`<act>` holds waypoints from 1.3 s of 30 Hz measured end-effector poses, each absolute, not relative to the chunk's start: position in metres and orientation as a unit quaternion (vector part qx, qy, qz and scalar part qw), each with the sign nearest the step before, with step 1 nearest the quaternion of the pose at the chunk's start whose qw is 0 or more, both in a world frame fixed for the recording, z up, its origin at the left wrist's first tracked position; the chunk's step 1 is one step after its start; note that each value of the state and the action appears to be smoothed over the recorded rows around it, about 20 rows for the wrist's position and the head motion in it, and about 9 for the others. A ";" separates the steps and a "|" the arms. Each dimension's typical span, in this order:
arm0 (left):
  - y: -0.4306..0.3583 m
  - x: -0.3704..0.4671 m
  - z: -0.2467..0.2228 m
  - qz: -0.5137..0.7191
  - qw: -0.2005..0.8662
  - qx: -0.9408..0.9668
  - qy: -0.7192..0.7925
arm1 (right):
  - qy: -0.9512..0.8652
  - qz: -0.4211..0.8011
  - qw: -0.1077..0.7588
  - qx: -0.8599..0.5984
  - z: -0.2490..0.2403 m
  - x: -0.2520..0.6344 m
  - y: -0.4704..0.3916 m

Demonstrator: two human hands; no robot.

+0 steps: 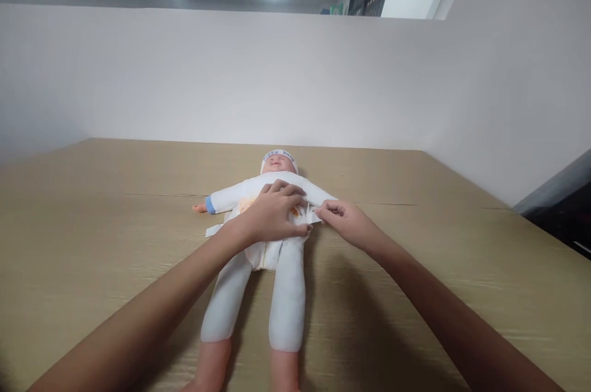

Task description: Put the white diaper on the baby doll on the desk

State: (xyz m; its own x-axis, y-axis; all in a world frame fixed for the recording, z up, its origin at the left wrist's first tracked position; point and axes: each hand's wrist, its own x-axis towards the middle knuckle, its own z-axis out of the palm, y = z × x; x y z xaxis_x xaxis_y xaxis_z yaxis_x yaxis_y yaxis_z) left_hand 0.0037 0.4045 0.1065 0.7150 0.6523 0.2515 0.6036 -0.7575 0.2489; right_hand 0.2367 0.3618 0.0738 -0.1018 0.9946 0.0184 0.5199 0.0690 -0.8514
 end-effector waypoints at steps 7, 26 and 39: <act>0.401 0.006 0.111 0.137 0.070 0.922 0.355 | -0.674 0.339 0.280 -0.593 0.094 0.197 0.382; 0.433 -0.032 0.135 0.161 0.349 0.887 0.256 | -0.631 0.458 0.340 -0.525 0.078 0.196 0.398; 0.439 -0.029 0.125 0.216 0.399 0.854 0.257 | -0.777 0.107 0.448 -0.429 0.044 0.188 0.335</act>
State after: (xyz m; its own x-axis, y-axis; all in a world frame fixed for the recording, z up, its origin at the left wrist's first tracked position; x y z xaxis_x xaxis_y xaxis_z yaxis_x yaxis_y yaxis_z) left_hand -0.0294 0.4391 0.1250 0.7752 0.6102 0.1637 0.2663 -0.5506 0.7911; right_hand 0.1878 0.3353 0.0437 -0.2299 0.7632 0.6039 0.5712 0.6082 -0.5512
